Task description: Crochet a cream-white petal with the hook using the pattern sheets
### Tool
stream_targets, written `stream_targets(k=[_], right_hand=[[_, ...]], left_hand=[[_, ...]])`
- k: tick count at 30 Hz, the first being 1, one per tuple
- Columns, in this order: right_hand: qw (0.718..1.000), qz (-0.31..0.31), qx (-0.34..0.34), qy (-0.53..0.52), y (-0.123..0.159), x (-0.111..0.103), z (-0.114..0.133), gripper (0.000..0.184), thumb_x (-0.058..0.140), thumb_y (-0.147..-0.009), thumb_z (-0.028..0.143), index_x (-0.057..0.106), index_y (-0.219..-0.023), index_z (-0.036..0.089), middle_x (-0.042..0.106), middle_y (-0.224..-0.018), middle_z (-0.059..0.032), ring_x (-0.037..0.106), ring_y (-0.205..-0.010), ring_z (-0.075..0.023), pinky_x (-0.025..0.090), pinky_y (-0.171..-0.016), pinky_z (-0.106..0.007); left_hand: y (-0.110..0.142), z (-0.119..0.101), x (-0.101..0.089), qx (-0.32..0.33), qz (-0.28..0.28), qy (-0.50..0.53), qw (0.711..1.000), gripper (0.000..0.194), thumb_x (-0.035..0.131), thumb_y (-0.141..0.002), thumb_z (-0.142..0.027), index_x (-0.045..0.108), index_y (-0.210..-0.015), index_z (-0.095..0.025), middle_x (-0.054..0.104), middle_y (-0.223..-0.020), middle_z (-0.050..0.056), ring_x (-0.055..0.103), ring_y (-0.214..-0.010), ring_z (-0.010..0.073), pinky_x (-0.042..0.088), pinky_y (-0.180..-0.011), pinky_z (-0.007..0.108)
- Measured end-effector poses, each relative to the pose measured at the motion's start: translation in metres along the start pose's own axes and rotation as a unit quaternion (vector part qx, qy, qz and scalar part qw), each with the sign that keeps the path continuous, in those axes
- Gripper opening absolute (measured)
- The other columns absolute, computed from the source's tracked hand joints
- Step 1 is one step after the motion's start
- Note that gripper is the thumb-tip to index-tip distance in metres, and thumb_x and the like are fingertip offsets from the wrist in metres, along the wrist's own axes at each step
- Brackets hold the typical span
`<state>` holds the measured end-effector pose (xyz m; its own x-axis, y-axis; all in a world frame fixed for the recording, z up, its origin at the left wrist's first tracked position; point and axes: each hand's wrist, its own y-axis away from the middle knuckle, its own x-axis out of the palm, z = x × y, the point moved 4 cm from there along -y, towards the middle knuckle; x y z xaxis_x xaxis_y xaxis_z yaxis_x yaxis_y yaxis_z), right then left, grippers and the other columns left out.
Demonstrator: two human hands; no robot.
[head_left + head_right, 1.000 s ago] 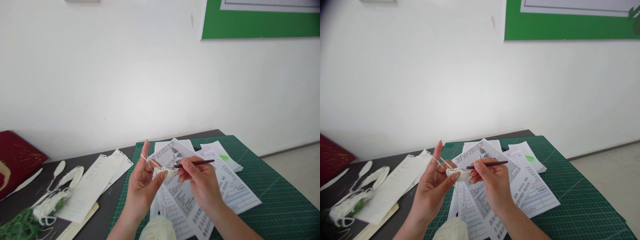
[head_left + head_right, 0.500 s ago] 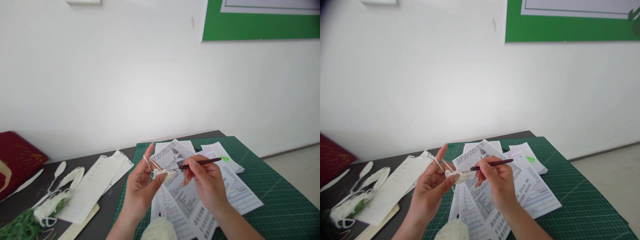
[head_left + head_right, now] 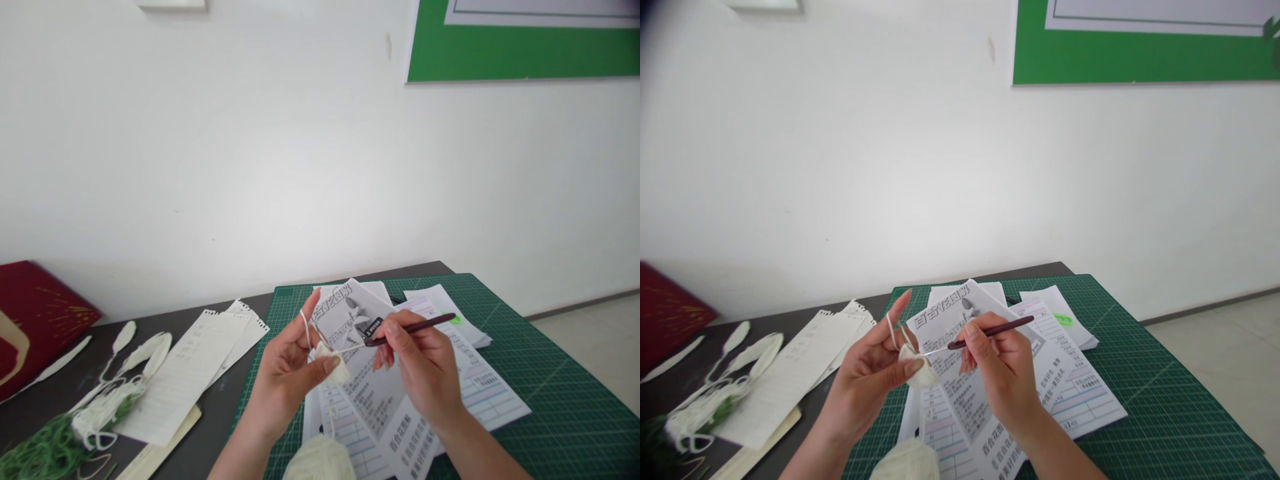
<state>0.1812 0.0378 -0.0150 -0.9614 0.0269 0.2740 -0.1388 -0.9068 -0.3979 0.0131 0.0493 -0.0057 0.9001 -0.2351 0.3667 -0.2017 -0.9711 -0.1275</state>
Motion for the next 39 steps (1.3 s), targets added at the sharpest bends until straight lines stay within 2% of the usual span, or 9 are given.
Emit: stream_targets(k=[5,9,13,21,26,31,35,37,39], right_hand=[[1.000,-0.006,0.021,-0.014,-0.001,-0.001,-0.004,0.028,0.056,-0.091,0.033,0.061,-0.067,0.019,0.050,-0.053,0.0045,0.050,-0.047,-0.0092,0.043,-0.047,-0.022],[0.994,-0.021,0.080,-0.072,-0.004,0.001,-0.011,0.029,0.060,-0.088,0.037,0.060,-0.067,0.018,0.042,-0.047,0.0072,0.041,-0.040,-0.0074,0.044,-0.039,-0.020],[0.985,-0.044,0.127,-0.108,-0.006,0.003,-0.017,0.032,0.063,-0.085,0.041,0.059,-0.063,0.018,0.037,-0.041,0.0094,0.034,-0.034,-0.0062,0.043,-0.033,-0.019],[0.989,-0.003,0.105,-0.104,-0.006,0.003,-0.014,0.027,0.061,-0.086,0.037,0.061,-0.067,0.018,0.038,-0.048,0.0080,0.037,-0.040,-0.0071,0.045,-0.036,-0.019],[0.980,-0.021,0.150,-0.126,-0.007,0.005,-0.018,0.031,0.066,-0.082,0.040,0.058,-0.062,0.018,0.035,-0.044,0.0095,0.030,-0.036,-0.0058,0.043,-0.031,-0.018],[0.955,-0.036,0.239,-0.171,-0.007,0.010,-0.029,0.035,0.070,-0.076,0.044,0.056,-0.058,0.017,0.032,-0.037,0.0118,0.021,-0.031,-0.0035,0.040,-0.027,-0.016],[0.929,-0.049,0.291,-0.223,-0.004,0.014,-0.036,0.035,0.074,-0.072,0.044,0.057,-0.059,0.017,0.041,-0.039,0.0098,0.025,-0.031,-0.0030,0.034,-0.026,-0.014],[0.919,-0.050,0.305,-0.246,-0.002,0.017,-0.036,0.033,0.076,-0.070,0.044,0.060,-0.063,0.016,0.046,-0.041,0.0079,0.031,-0.032,-0.0034,0.031,-0.027,-0.013],[0.915,-0.049,0.296,-0.269,-0.001,0.020,-0.034,0.030,0.076,-0.071,0.042,0.064,-0.067,0.015,0.052,-0.046,0.0055,0.040,-0.036,-0.0045,0.032,-0.030,-0.012]], left_hand=[[-0.002,0.005,-0.001,-0.031,0.064,-0.012,0.997,0.072,0.075,-0.070,-0.012,0.051,-0.135,-0.030,0.067,-0.074,-0.001,0.062,-0.075,0.0153,0.046,-0.075,0.028],[-0.004,0.008,-0.002,-0.051,0.100,-0.001,0.994,0.074,0.073,-0.070,-0.011,0.049,-0.137,-0.031,0.069,-0.079,0.001,0.062,-0.078,0.0170,0.046,-0.074,0.029],[-0.004,0.009,-0.002,-0.072,0.100,0.018,0.992,0.073,0.074,-0.069,-0.009,0.051,-0.135,-0.030,0.068,-0.079,0.002,0.062,-0.078,0.0169,0.045,-0.073,0.028],[-0.005,0.013,0.001,-0.155,0.099,0.075,0.980,0.073,0.074,-0.058,-0.004,0.060,-0.127,-0.023,0.059,-0.060,-0.002,0.049,-0.053,0.0099,0.034,-0.053,0.022],[-0.004,0.016,0.004,-0.181,0.112,0.088,0.973,0.076,0.072,-0.055,-0.001,0.060,-0.127,-0.023,0.060,-0.059,-0.002,0.045,-0.051,0.0088,0.031,-0.052,0.022],[-0.003,0.012,0.006,-0.170,0.127,0.101,0.972,0.074,0.074,-0.059,-0.002,0.059,-0.128,-0.026,0.063,-0.064,-0.001,0.051,-0.055,0.0095,0.035,-0.054,0.021],[-0.002,0.006,0.011,-0.129,0.132,0.110,0.977,0.070,0.074,-0.067,-0.003,0.057,-0.130,-0.029,0.065,-0.069,-0.002,0.055,-0.061,0.0094,0.040,-0.060,0.020],[-0.001,0.004,0.012,-0.097,0.103,0.109,0.984,0.070,0.074,-0.070,-0.005,0.054,-0.132,-0.031,0.064,-0.070,-0.003,0.056,-0.064,0.0093,0.042,-0.064,0.020],[-0.001,0.004,0.011,-0.060,0.048,0.099,0.992,0.075,0.074,-0.071,-0.007,0.047,-0.137,-0.033,0.063,-0.070,-0.004,0.057,-0.066,0.0102,0.044,-0.067,0.021]])
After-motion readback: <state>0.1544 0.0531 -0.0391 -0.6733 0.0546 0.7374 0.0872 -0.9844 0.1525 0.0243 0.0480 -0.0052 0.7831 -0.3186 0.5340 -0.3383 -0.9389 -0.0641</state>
